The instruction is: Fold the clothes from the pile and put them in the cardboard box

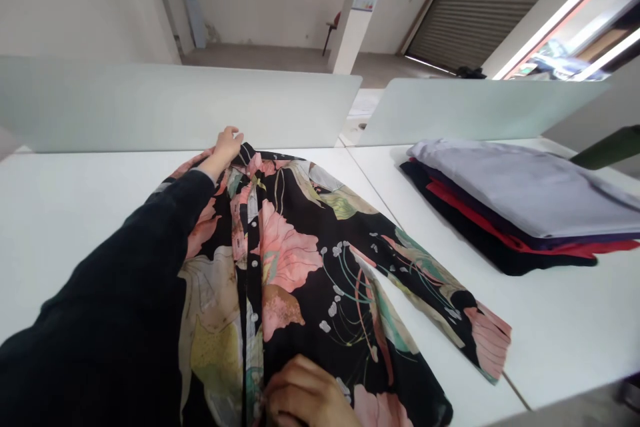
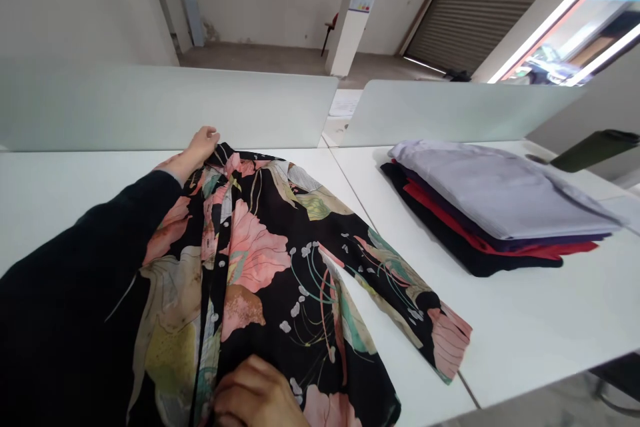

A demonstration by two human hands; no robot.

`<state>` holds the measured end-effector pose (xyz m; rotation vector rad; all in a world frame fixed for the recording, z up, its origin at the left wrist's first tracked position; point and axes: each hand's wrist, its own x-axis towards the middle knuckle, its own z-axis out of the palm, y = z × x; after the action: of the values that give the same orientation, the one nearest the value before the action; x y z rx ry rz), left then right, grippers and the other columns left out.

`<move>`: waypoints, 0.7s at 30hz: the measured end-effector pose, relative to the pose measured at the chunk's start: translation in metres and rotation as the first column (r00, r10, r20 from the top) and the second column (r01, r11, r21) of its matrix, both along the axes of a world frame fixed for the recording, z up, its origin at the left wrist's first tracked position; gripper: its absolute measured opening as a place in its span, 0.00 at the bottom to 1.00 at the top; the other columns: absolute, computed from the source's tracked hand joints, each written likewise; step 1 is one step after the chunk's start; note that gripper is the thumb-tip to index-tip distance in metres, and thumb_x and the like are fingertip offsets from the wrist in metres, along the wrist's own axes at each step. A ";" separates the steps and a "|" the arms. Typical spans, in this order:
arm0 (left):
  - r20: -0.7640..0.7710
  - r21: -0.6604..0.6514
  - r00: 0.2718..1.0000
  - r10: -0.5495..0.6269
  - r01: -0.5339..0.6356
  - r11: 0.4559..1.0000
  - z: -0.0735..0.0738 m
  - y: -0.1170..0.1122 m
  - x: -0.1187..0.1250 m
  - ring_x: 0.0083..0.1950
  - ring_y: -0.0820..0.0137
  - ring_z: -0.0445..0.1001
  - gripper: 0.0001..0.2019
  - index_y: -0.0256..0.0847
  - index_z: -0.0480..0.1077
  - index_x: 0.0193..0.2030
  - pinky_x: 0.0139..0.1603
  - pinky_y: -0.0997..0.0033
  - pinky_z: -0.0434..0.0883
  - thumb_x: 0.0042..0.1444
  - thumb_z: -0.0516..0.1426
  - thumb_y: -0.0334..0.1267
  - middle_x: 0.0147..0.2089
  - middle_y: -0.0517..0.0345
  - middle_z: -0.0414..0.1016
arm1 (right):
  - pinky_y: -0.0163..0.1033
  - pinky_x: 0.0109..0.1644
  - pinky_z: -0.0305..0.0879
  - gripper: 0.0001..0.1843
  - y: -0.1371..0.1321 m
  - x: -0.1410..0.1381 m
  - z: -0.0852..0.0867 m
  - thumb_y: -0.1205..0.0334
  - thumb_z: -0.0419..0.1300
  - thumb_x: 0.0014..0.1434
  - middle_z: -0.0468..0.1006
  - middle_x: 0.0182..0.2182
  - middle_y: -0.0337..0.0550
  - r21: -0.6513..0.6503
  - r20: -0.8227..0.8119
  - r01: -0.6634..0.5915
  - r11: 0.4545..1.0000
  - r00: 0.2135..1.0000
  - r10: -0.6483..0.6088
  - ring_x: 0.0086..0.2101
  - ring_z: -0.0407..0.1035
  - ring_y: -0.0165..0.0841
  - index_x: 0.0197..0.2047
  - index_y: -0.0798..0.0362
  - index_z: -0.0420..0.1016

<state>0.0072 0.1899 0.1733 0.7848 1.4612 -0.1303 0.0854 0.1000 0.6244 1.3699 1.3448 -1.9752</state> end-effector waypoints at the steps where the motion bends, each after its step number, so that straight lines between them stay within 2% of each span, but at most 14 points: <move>1: -0.007 0.030 1.000 0.006 -0.006 1.000 0.009 -0.004 -0.007 0.54 0.61 0.70 0.20 0.39 0.61 0.60 0.53 0.59 0.68 0.62 0.44 0.36 0.55 0.42 0.71 | 0.35 0.47 0.69 0.10 0.000 -0.002 -0.001 0.62 0.51 0.69 0.78 0.40 0.42 0.006 0.005 0.009 1.000 1.000 -0.009 0.41 0.70 0.29 0.42 0.53 0.72; 3: 0.010 0.092 1.000 -0.003 0.002 0.996 0.031 -0.016 -0.022 0.56 0.61 0.69 0.19 0.39 0.63 0.57 0.58 0.58 0.66 0.60 0.46 0.34 0.55 0.44 0.71 | 0.34 0.47 0.68 0.08 0.004 -0.008 0.000 0.65 0.52 0.67 0.79 0.41 0.41 0.001 0.044 0.013 1.000 0.999 -0.013 0.41 0.70 0.29 0.42 0.53 0.72; 6: 0.059 0.198 0.997 -0.042 0.030 0.980 0.075 -0.041 -0.044 0.59 0.61 0.67 0.18 0.37 0.65 0.55 0.61 0.58 0.64 0.59 0.47 0.32 0.56 0.42 0.70 | 0.32 0.50 0.67 0.07 0.026 -0.014 0.013 0.68 0.54 0.66 0.78 0.44 0.42 -0.047 0.080 -0.034 0.998 0.996 0.038 0.44 0.70 0.29 0.43 0.52 0.73; 10: 0.143 0.317 0.980 -0.141 0.089 0.944 0.146 -0.080 -0.062 0.66 0.58 0.61 0.17 0.37 0.66 0.55 0.66 0.55 0.59 0.61 0.50 0.36 0.61 0.42 0.67 | 0.31 0.51 0.67 0.09 0.083 -0.011 0.032 0.67 0.53 0.66 0.77 0.46 0.44 -0.052 -0.020 -0.149 0.987 0.989 0.149 0.46 0.70 0.29 0.45 0.51 0.74; 12: 0.167 0.357 0.949 -0.268 0.196 0.913 0.178 -0.097 -0.063 0.69 0.54 0.55 0.19 0.35 0.65 0.58 0.67 0.50 0.56 0.63 0.48 0.40 0.64 0.42 0.65 | 0.34 0.50 0.68 0.11 0.114 -0.008 0.025 0.67 0.51 0.67 0.77 0.45 0.46 -0.025 -0.062 -0.231 0.973 0.971 0.229 0.46 0.71 0.31 0.45 0.52 0.74; 13: 0.163 0.362 0.928 -0.335 0.260 0.895 0.191 -0.103 -0.062 0.71 0.53 0.53 0.21 0.34 0.63 0.61 0.68 0.47 0.54 0.64 0.47 0.41 0.66 0.41 0.64 | 0.36 0.50 0.69 0.12 0.127 -0.006 0.014 0.67 0.51 0.67 0.77 0.44 0.48 -0.017 -0.078 -0.272 0.962 0.960 0.270 0.45 0.71 0.32 0.45 0.52 0.75; 15: 0.136 0.345 0.893 -0.428 0.363 0.866 0.211 -0.113 -0.058 0.72 0.54 0.51 0.25 0.31 0.59 0.65 0.69 0.44 0.51 0.66 0.44 0.43 0.69 0.40 0.59 | 0.38 0.49 0.69 0.12 0.145 -0.005 -0.024 0.66 0.51 0.67 0.78 0.42 0.49 -0.011 -0.099 -0.341 0.940 0.936 0.339 0.44 0.72 0.33 0.44 0.54 0.76; 16: 0.126 0.329 0.887 -0.444 0.385 0.862 0.217 -0.117 -0.056 0.72 0.55 0.50 0.26 0.30 0.57 0.66 0.69 0.44 0.49 0.67 0.43 0.44 0.70 0.40 0.57 | 0.38 0.48 0.68 0.12 0.149 -0.004 -0.051 0.65 0.51 0.67 0.79 0.41 0.48 -0.009 -0.108 -0.363 0.932 0.927 0.360 0.42 0.73 0.33 0.42 0.55 0.77; 18: 0.113 0.317 0.888 -0.445 0.392 0.864 0.224 -0.120 -0.052 0.73 0.56 0.50 0.28 0.30 0.56 0.67 0.69 0.41 0.47 0.67 0.42 0.46 0.72 0.41 0.53 | 0.35 0.44 0.69 0.10 0.148 -0.004 -0.113 0.66 0.55 0.64 0.80 0.39 0.46 -0.019 -0.023 -0.395 0.919 0.919 0.394 0.37 0.74 0.31 0.40 0.56 0.78; 21: 0.107 0.339 0.900 -0.422 0.366 0.866 0.226 -0.122 -0.051 0.73 0.57 0.49 0.28 0.34 0.56 0.68 0.69 0.37 0.44 0.67 0.42 0.48 0.72 0.43 0.52 | 0.32 0.46 0.67 0.11 0.130 -0.004 -0.209 0.72 0.58 0.59 0.81 0.40 0.44 0.007 0.249 -0.523 0.852 0.826 0.505 0.39 0.75 0.30 0.43 0.57 0.79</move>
<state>-0.0438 0.0683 0.3992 1.3226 1.1454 -0.1377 0.0809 0.2295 0.4150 1.0786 1.4899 -1.3673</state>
